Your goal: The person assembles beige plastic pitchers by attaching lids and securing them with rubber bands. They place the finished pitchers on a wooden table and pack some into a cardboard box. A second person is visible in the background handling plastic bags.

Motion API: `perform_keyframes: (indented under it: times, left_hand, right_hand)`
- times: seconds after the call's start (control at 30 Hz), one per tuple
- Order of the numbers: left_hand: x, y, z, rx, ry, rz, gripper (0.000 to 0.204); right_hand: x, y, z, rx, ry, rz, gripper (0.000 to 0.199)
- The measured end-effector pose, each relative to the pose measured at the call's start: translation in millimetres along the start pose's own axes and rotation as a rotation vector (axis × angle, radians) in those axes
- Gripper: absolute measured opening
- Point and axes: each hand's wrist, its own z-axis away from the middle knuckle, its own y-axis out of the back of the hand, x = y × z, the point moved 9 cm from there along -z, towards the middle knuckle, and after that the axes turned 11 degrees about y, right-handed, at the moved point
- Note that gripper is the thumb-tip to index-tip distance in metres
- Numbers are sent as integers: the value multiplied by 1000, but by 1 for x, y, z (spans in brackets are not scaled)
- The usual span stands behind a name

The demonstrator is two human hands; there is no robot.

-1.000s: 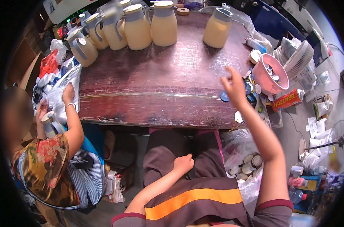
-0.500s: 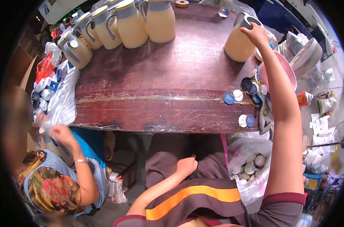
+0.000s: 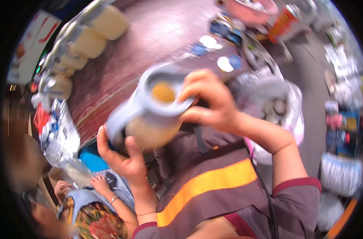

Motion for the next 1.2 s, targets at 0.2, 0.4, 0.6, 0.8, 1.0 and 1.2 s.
perform_keyframes:
  times: [0.2, 0.4, 0.6, 0.8, 1.0, 1.2]
  left_hand:
    - [-48, -60, 57, -523, 390, 173, 20]
    - [-22, -119, 90, -744, 323, 123, 27]
    - [-5, -136, 93, -824, 305, 6, 32]
    - [-6, -145, 99, -874, 341, -28, 34]
    - [-6, -145, 99, -853, 332, -102, 35]
    - [-4, -157, 99, -884, 319, -86, 35]
  right_hand:
    - [55, 98, 190, 211, -415, 402, 12]
    - [127, 268, 458, -341, -1408, 1186, 50]
    - [164, 325, 574, 309, -1605, 830, 83]
    - [215, 310, 615, 472, -1551, 804, 94]
    - [235, 268, 597, 430, -1674, 741, 89]
    - [249, 256, 589, 203, -1559, 468, 76]
